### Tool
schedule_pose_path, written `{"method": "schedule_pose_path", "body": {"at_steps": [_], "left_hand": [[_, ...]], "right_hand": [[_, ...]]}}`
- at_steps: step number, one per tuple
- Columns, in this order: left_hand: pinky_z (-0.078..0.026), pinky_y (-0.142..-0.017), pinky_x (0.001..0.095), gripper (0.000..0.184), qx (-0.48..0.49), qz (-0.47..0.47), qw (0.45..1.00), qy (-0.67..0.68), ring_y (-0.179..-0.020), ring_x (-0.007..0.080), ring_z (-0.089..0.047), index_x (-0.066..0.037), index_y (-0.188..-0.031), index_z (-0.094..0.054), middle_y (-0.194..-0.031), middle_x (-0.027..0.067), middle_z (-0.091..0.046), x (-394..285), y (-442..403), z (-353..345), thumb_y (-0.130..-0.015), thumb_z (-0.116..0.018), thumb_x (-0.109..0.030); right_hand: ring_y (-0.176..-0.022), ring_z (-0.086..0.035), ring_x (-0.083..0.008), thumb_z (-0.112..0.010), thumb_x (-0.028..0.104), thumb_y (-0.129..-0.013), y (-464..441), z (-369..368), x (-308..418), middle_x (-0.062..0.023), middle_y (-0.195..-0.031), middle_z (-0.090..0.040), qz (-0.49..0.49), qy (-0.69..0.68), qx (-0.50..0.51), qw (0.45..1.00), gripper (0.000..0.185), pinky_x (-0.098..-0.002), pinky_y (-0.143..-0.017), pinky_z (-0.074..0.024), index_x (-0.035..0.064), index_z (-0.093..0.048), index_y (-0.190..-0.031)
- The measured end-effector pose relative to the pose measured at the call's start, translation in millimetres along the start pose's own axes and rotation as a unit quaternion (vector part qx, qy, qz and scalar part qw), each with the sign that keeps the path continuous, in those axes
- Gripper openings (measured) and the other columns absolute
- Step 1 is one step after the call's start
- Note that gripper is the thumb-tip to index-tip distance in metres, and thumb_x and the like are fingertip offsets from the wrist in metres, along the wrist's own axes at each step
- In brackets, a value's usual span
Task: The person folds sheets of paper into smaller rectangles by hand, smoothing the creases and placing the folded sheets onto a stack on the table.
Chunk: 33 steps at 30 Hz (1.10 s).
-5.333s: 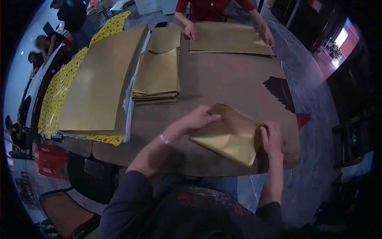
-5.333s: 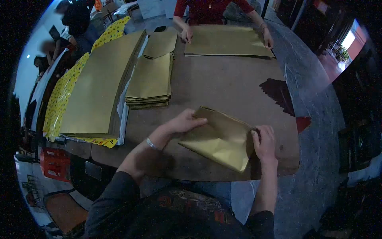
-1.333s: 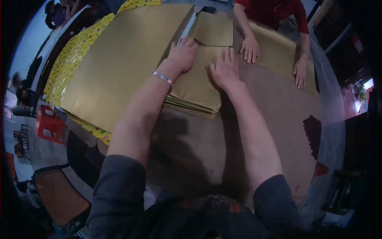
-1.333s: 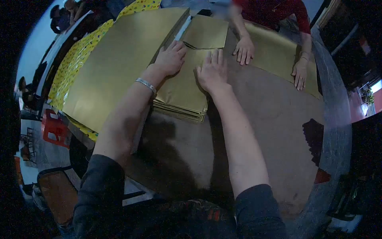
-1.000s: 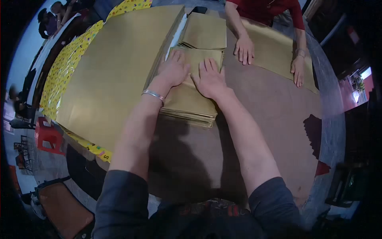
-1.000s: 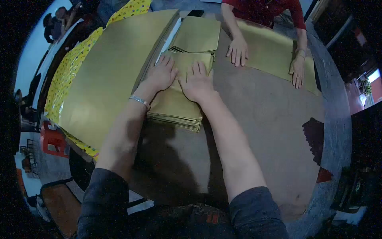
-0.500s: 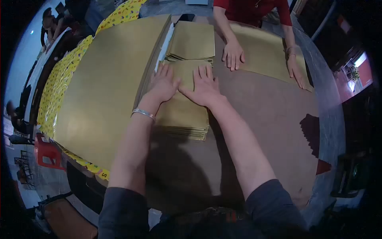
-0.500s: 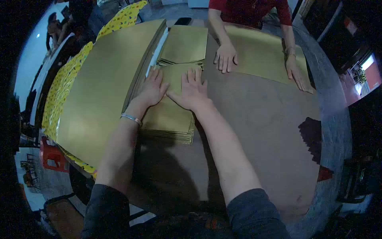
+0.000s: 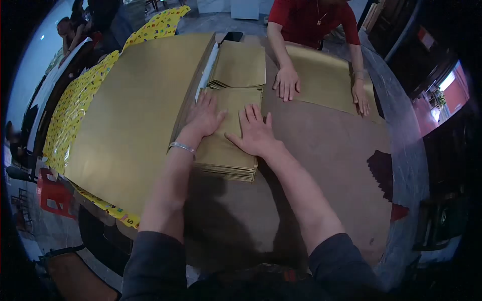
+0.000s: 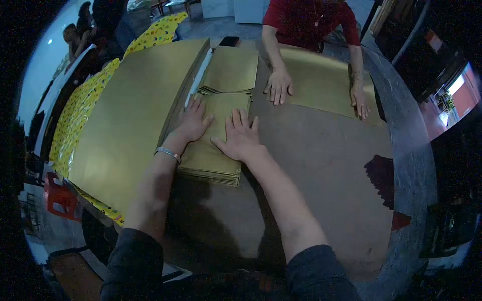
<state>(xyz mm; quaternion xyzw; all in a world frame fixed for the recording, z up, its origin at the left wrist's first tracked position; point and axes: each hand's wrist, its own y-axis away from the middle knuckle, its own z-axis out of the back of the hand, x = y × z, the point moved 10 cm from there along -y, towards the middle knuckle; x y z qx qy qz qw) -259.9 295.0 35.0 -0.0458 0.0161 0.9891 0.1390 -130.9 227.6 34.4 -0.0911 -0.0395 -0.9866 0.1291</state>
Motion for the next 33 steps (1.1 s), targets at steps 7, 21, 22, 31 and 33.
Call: {"method": "schedule_pose_path", "body": {"at_steps": [7, 21, 22, 31, 33], "left_hand": [[-0.019, -0.119, 0.0504, 0.075, -0.024, -0.01, 1.0, -0.005, -0.148, 0.0327, -0.019, 0.0, -0.149, -0.03, -0.158, 0.0184, -0.025, 4, -6, -7, -0.097, -0.041, -0.052], [-0.037, -0.106, 0.0539, 0.041, -0.09, -0.046, 0.995, -0.009, -0.132, 0.0349, -0.043, -0.009, -0.116, -0.066, -0.14, 0.0152, -0.049, -39, 23, 29, -0.094, -0.049, -0.039], [-0.038, -0.106, 0.0536, 0.042, -0.029, -0.028, 0.997, 0.063, -0.129, 0.0355, -0.046, -0.01, -0.118, -0.066, -0.141, 0.0159, -0.048, -42, 29, 23, -0.094, -0.049, -0.039], [-0.008, -0.116, 0.0631, 0.066, -0.033, 0.028, 0.999, 0.008, -0.147, 0.0339, -0.024, -0.021, -0.148, -0.041, -0.158, 0.013, -0.029, -46, 89, -5, -0.096, -0.034, -0.06], [-0.009, -0.116, 0.0624, 0.065, -0.037, 0.029, 0.999, -0.001, -0.146, 0.0332, -0.024, -0.021, -0.148, -0.042, -0.158, 0.0132, -0.029, -48, 88, -7, -0.096, -0.035, -0.059]], "right_hand": [[-0.15, -0.005, -0.0376, -0.05, 0.068, -0.087, 79, -13, 15, -0.022, -0.16, -0.011, 0.09, -0.047, 0.056, 0.993, 0.1, -0.0598, -0.117, -0.0126, -0.0014, -0.019, -0.152], [-0.147, -0.019, -0.0348, -0.052, 0.051, -0.093, 230, -26, -25, -0.0198, -0.156, -0.027, -0.01, -0.008, -0.03, 0.999, 0.072, -0.0591, -0.116, -0.0175, 0.0029, -0.04, -0.145], [-0.147, -0.02, -0.0353, -0.053, 0.05, -0.093, 231, -24, -26, -0.02, -0.155, -0.028, -0.012, -0.017, -0.049, 0.999, 0.07, -0.0592, -0.116, -0.0181, 0.0025, -0.042, -0.143], [-0.149, -0.014, -0.0317, -0.046, 0.053, -0.096, 232, -27, -27, -0.016, -0.159, -0.023, -0.022, -0.021, -0.022, 0.999, 0.071, -0.0556, -0.119, -0.0109, 0.0054, -0.035, -0.148], [-0.149, -0.014, -0.0322, -0.046, 0.052, -0.096, 233, -30, -30, -0.0165, -0.159, -0.023, -0.028, -0.017, -0.005, 0.999, 0.072, -0.0559, -0.119, -0.012, 0.0049, -0.034, -0.149]]}}
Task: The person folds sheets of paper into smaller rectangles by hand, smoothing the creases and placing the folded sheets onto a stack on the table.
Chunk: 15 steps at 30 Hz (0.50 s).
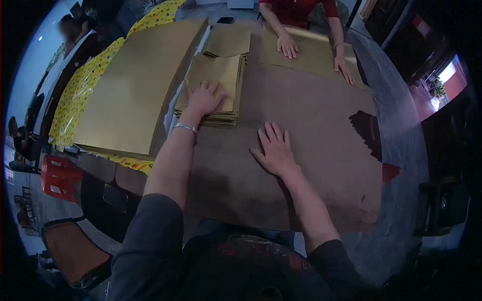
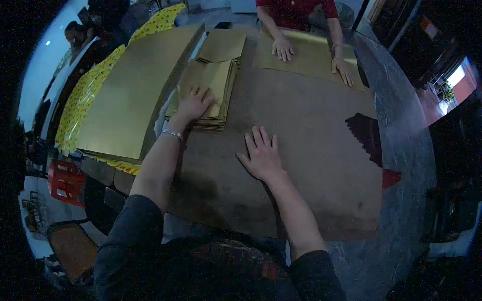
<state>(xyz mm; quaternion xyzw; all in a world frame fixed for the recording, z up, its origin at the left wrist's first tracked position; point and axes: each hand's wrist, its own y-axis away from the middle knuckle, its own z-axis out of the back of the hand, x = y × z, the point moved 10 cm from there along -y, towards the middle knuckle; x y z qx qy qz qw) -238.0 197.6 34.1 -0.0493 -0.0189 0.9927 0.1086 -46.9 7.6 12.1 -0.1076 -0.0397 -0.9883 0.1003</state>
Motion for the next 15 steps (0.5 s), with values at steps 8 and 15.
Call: {"method": "schedule_pose_path", "body": {"at_steps": [8, 15], "left_hand": [[-0.052, -0.088, 0.0364, 0.052, -0.063, -0.08, 0.943, 0.316, -0.104, 0.0354, -0.065, -0.001, -0.126, -0.06, -0.113, 0.021, -0.068, 12, -1, 51, -0.087, -0.068, -0.034], [-0.053, -0.073, 0.0363, 0.021, -0.121, -0.028, 0.966, 0.228, -0.077, 0.0246, -0.067, -0.001, -0.098, -0.07, -0.085, 0.0146, -0.07, 93, 108, 159, -0.088, -0.067, -0.019]], "right_hand": [[-0.148, -0.018, -0.0313, -0.051, 0.051, -0.094, 3, 7, 1, -0.0156, -0.157, -0.028, 0.006, -0.019, -0.04, 0.999, 0.068, -0.0552, -0.118, -0.0142, 0.0057, -0.043, -0.144], [-0.148, -0.018, -0.0303, -0.052, 0.051, -0.094, 2, 2, -3, -0.0148, -0.156, -0.029, 0.008, -0.02, -0.045, 0.999, 0.067, -0.0533, -0.119, -0.0139, 0.0071, -0.043, -0.144]]}}
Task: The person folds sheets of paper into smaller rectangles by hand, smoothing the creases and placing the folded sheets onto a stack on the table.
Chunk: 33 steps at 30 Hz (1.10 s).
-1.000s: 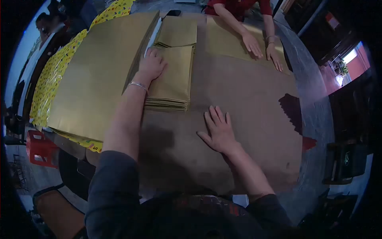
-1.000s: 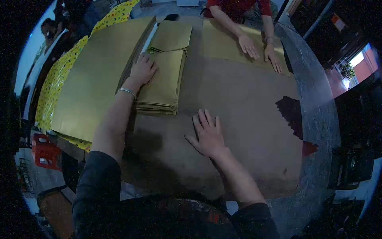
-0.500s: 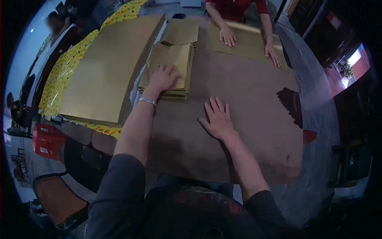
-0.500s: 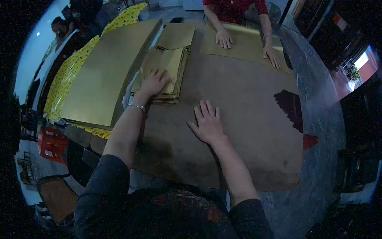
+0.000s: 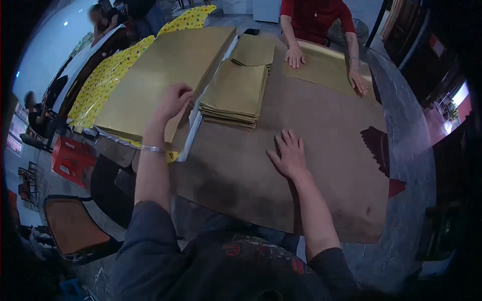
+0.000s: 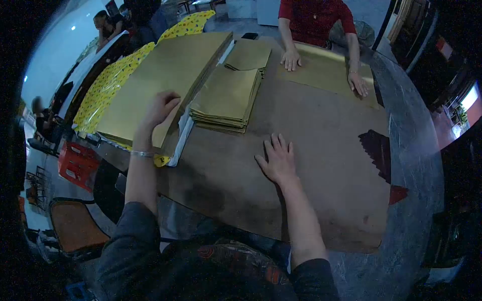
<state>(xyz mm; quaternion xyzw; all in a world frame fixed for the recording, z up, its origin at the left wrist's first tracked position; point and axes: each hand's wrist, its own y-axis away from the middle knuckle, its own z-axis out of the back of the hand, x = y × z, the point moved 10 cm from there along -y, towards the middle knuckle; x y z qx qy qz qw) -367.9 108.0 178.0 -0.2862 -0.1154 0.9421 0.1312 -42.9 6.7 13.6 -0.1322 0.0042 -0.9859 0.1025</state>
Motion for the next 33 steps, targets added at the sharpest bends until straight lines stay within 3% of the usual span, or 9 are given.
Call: {"method": "schedule_pose_path", "body": {"at_steps": [5, 8, 15, 17, 19, 21, 22, 29, 33], "left_hand": [[-0.052, -0.07, 0.0313, 0.019, 0.083, 0.063, 0.995, 0.012, -0.076, 0.0182, -0.064, 0.0, -0.091, -0.069, -0.081, 0.0101, -0.068, 49, 64, 33, -0.081, -0.073, -0.015], [-0.051, -0.071, 0.0305, 0.026, 0.107, 0.18, 0.976, 0.065, -0.079, 0.0181, -0.063, 0.002, -0.091, -0.07, -0.087, 0.0094, -0.066, 68, 95, 33, -0.074, -0.079, -0.016], [-0.052, -0.075, 0.0331, 0.029, 0.101, 0.033, 0.994, -0.025, -0.084, 0.0232, -0.063, -0.004, -0.094, -0.072, -0.09, 0.0115, -0.064, 64, 86, 30, -0.07, -0.081, -0.017], [-0.052, -0.075, 0.0337, 0.028, 0.109, 0.047, 0.992, -0.032, -0.083, 0.0236, -0.064, -0.004, -0.094, -0.072, -0.09, 0.0116, -0.065, 58, 86, 33, -0.07, -0.081, -0.017], [-0.052, -0.075, 0.0344, 0.027, 0.113, 0.06, 0.991, -0.039, -0.083, 0.024, -0.064, -0.005, -0.093, -0.072, -0.091, 0.0116, -0.065, 61, 83, 34, -0.07, -0.081, -0.017], [-0.052, -0.076, 0.0336, 0.024, 0.143, 0.041, 0.987, -0.053, -0.084, 0.0233, -0.062, -0.003, -0.093, -0.07, -0.092, 0.0093, -0.063, 63, 81, 28, -0.075, -0.08, -0.015], [-0.052, -0.076, 0.0336, 0.024, 0.143, 0.044, 0.987, -0.053, -0.084, 0.0233, -0.062, -0.003, -0.093, -0.07, -0.092, 0.0093, -0.063, 64, 82, 28, -0.075, -0.08, -0.015], [-0.052, -0.075, 0.0397, 0.015, 0.099, 0.001, 0.993, -0.061, -0.082, 0.0316, -0.065, -0.001, -0.086, -0.069, -0.091, 0.0153, -0.065, 64, 80, 31, -0.083, -0.068, -0.016], [-0.052, -0.074, 0.0394, 0.014, 0.083, 0.004, 0.996, -0.045, -0.08, 0.0316, -0.065, -0.001, -0.086, -0.068, -0.089, 0.0158, -0.065, 71, 82, 32, -0.084, -0.069, -0.015]], "right_hand": [[-0.147, -0.021, -0.0303, -0.053, 0.05, -0.094, -1, 1, -1, -0.0144, -0.155, -0.031, -0.002, -0.014, -0.017, 1.0, 0.066, -0.0541, -0.118, -0.0159, 0.0073, -0.044, -0.143], [-0.147, -0.021, -0.0305, -0.052, 0.05, -0.094, 0, 1, -1, -0.0144, -0.155, -0.031, -0.006, 0.0, -0.002, 1.0, 0.066, -0.0537, -0.119, -0.015, 0.0072, -0.044, -0.144], [-0.146, -0.022, -0.0341, -0.049, 0.048, -0.095, -2, -2, 3, -0.0171, -0.155, -0.031, 0.003, 0.024, -0.017, 1.0, 0.064, -0.056, -0.117, -0.0159, 0.0075, -0.043, -0.144], [-0.147, -0.018, -0.0324, -0.045, 0.051, -0.097, -6, -7, 4, -0.0143, -0.157, -0.027, -0.008, 0.045, 0.022, 0.999, 0.065, -0.0591, -0.116, -0.0151, 0.0087, -0.041, -0.146], [-0.144, -0.024, -0.0345, -0.051, 0.048, -0.095, -12, 6, 17, -0.0148, -0.152, -0.036, 0.006, 0.044, -0.013, 0.999, 0.059, -0.0596, -0.115, -0.0178, 0.0087, -0.05, -0.139], [-0.14, -0.032, -0.0341, -0.058, 0.041, -0.092, -24, 8, 38, -0.0142, -0.143, -0.045, 0.071, 0.064, 0.021, 0.995, 0.049, -0.0588, -0.114, -0.0223, 0.0085, -0.058, -0.128], [-0.135, -0.039, -0.0313, -0.064, 0.034, -0.089, -25, 15, 56, -0.0126, -0.134, -0.053, 0.135, 0.072, -0.052, 0.987, 0.041, -0.0569, -0.112, -0.0276, 0.008, -0.063, -0.12], [-0.121, -0.051, -0.0283, -0.067, 0.026, -0.086, -61, 48, 194, -0.01, -0.121, -0.059, 0.277, 0.011, -0.072, 0.958, 0.03, -0.0425, -0.104, -0.0372, 0.0086, -0.066, -0.11], [-0.12, -0.053, -0.0312, -0.068, 0.02, -0.084, -64, 60, 256, -0.0103, -0.12, -0.059, 0.375, -0.06, -0.129, 0.916, 0.021, -0.0465, -0.104, -0.0398, 0.0084, -0.068, -0.102]]}}
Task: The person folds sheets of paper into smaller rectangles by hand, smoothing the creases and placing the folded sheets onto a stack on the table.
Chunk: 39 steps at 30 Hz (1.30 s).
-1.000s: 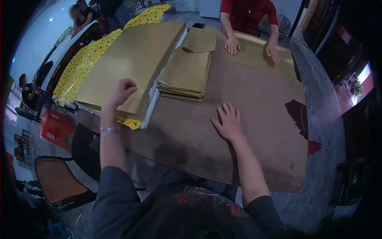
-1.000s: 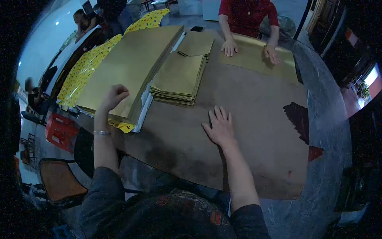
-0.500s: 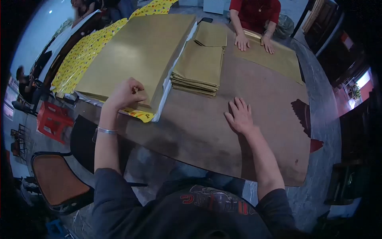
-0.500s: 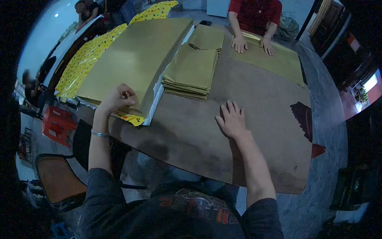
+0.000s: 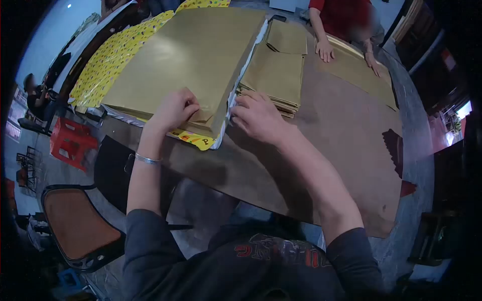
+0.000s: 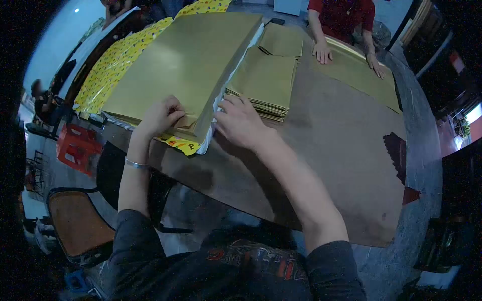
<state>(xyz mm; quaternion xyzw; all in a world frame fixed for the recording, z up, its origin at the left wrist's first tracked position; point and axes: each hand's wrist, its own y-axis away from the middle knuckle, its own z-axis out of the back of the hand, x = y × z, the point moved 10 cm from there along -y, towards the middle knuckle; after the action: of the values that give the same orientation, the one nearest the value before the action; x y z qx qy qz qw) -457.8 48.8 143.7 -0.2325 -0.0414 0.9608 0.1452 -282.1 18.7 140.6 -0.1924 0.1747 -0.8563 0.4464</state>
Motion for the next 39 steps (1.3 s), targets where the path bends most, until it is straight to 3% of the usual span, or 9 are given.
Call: {"method": "schedule_pose_path", "body": {"at_steps": [2, 11, 14, 23, 25, 28, 29, 33, 39], "left_hand": [[-0.052, -0.072, 0.0389, 0.014, -0.014, -0.012, 1.0, -0.005, -0.077, 0.0311, -0.065, 0.0, -0.086, -0.068, -0.086, 0.0159, -0.065, 1, 0, 0, -0.083, -0.07, -0.014], [-0.052, -0.07, 0.0381, 0.015, -0.019, 0.02, 0.999, 0.028, -0.076, 0.0301, -0.064, 0.0, -0.085, -0.066, -0.083, 0.0153, -0.065, 6, 1, 2, -0.083, -0.07, -0.014], [-0.052, -0.071, 0.0382, 0.014, -0.015, -0.031, 0.999, 0.014, -0.076, 0.0306, -0.064, 0.0, -0.086, -0.066, -0.085, 0.0152, -0.064, 3, 0, -1, -0.084, -0.07, -0.013], [-0.052, -0.069, 0.0371, 0.012, -0.029, -0.036, 0.999, 0.027, -0.074, 0.0286, -0.064, 0.001, -0.089, -0.066, -0.089, 0.0151, -0.064, -8, 10, 5, -0.085, -0.068, -0.011], [-0.052, -0.066, 0.0355, 0.012, -0.164, 0.019, 0.968, 0.191, -0.071, 0.0253, -0.065, 0.001, -0.092, -0.067, -0.084, 0.015, -0.066, -11, 37, 39, -0.086, -0.066, -0.009], [-0.053, -0.067, 0.0344, 0.013, -0.061, -0.062, 0.981, 0.172, -0.071, 0.026, -0.067, 0.001, -0.095, -0.068, -0.081, 0.0146, -0.068, -46, 56, 23, -0.086, -0.066, -0.008], [-0.053, -0.077, 0.0346, 0.018, -0.016, -0.055, 0.996, 0.072, -0.085, 0.0277, -0.067, -0.001, -0.097, -0.07, -0.089, 0.0114, -0.069, -44, 49, 13, -0.085, -0.071, -0.013], [-0.049, -0.088, 0.0403, 0.026, -0.019, -0.108, 0.994, 0.008, -0.101, 0.0324, -0.061, 0.0, -0.096, -0.069, -0.105, 0.016, -0.066, -41, 25, 15, -0.075, -0.073, -0.015], [-0.05, -0.08, 0.0392, 0.026, 0.067, -0.132, 0.989, 0.026, -0.092, 0.0307, -0.062, -0.002, -0.093, -0.071, -0.094, 0.013, -0.065, -29, 10, 4, -0.072, -0.077, -0.017]], "right_hand": [[-0.123, -0.051, -0.0351, -0.069, 0.018, -0.082, -10, 7, 20, -0.0126, -0.121, -0.058, 0.043, 0.001, -0.057, 0.997, 0.017, -0.0512, -0.102, -0.0402, 0.0105, -0.069, -0.097], [-0.128, -0.045, -0.0351, -0.069, 0.015, -0.076, -12, -7, 38, -0.0128, -0.127, -0.055, 0.078, -0.011, -0.048, 0.996, 0.024, -0.0545, -0.105, -0.038, 0.0154, -0.07, -0.1], [-0.13, -0.044, -0.0353, -0.068, 0.015, -0.076, -15, -11, 37, -0.0127, -0.128, -0.054, 0.076, 0.001, -0.033, 0.997, 0.026, -0.0547, -0.108, -0.0364, 0.016, -0.07, -0.101], [-0.126, -0.048, -0.0336, -0.063, 0.009, -0.08, -35, -19, 35, -0.0113, -0.124, -0.06, 0.075, -0.008, -0.027, 0.997, 0.034, -0.053, -0.105, -0.0388, 0.0028, -0.062, -0.114], [-0.123, -0.05, -0.0347, -0.064, 0.009, -0.08, -45, -12, 28, -0.0109, -0.122, -0.06, 0.074, -0.025, -0.044, 0.996, 0.033, -0.0506, -0.103, -0.0406, 0.0029, -0.062, -0.113], [-0.116, -0.053, -0.0363, -0.065, 0.007, -0.08, -54, 0, 21, -0.0115, -0.114, -0.063, 0.071, -0.05, -0.075, 0.993, 0.029, -0.045, -0.096, -0.0444, 0.0025, -0.063, -0.108], [-0.116, -0.054, -0.0364, -0.065, 0.007, -0.079, -58, 2, 20, -0.012, -0.112, -0.064, 0.075, -0.054, -0.076, 0.993, 0.028, -0.0449, -0.097, -0.0444, 0.0026, -0.064, -0.107], [-0.116, -0.054, -0.0364, -0.065, 0.006, -0.08, -65, 2, 21, -0.0125, -0.111, -0.064, 0.073, -0.044, -0.067, 0.994, 0.027, -0.045, -0.097, -0.0445, 0.0029, -0.064, -0.106], [-0.11, -0.058, -0.0329, -0.064, 0.007, -0.08, -67, 0, 20, -0.011, -0.104, -0.066, 0.097, -0.027, -0.046, 0.994, 0.022, -0.0432, -0.091, -0.0475, 0.0037, -0.067, -0.101]]}}
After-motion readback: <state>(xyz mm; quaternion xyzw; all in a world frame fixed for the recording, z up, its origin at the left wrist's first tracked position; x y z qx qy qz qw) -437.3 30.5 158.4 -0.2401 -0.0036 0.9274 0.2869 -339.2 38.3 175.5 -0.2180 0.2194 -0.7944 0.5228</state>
